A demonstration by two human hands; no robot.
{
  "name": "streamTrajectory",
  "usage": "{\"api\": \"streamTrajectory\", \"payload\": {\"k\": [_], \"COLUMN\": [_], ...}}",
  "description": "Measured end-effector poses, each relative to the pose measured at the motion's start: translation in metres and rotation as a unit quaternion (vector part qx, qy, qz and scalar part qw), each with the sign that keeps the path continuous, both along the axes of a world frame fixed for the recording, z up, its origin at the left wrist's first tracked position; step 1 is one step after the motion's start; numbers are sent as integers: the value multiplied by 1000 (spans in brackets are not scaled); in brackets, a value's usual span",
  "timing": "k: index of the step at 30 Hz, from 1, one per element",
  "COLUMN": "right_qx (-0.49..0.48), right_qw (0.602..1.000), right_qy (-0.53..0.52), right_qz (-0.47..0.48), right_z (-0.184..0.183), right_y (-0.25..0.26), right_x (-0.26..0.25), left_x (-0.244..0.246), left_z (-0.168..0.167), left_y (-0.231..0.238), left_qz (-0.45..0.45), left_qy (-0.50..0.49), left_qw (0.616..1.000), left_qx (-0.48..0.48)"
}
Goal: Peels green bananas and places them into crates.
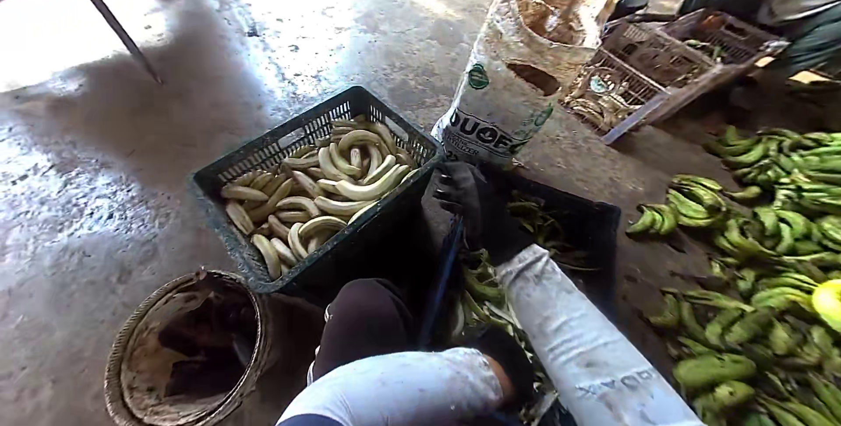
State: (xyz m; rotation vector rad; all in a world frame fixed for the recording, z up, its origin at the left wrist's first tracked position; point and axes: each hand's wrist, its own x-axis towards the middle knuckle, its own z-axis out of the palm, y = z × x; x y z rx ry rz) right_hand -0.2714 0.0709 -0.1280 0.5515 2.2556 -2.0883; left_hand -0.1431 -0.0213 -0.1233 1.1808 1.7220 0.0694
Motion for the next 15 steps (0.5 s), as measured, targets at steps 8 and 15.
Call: {"api": "streamTrajectory", "payload": {"k": [8, 15], "right_qx": [430, 505], "right_qw": [819, 740], "right_qy": [-337, -391], "right_qz": [175, 209], "right_z": [-109, -185], "right_y": [63, 66], "right_x": [80, 107], "left_x": [0, -18], "left_z": [-12, -2], "left_y": [4, 2], "left_qz": [-117, -109], "left_qy": [58, 53], "left_qw": [991, 992], "left_qx": [-5, -43]}}
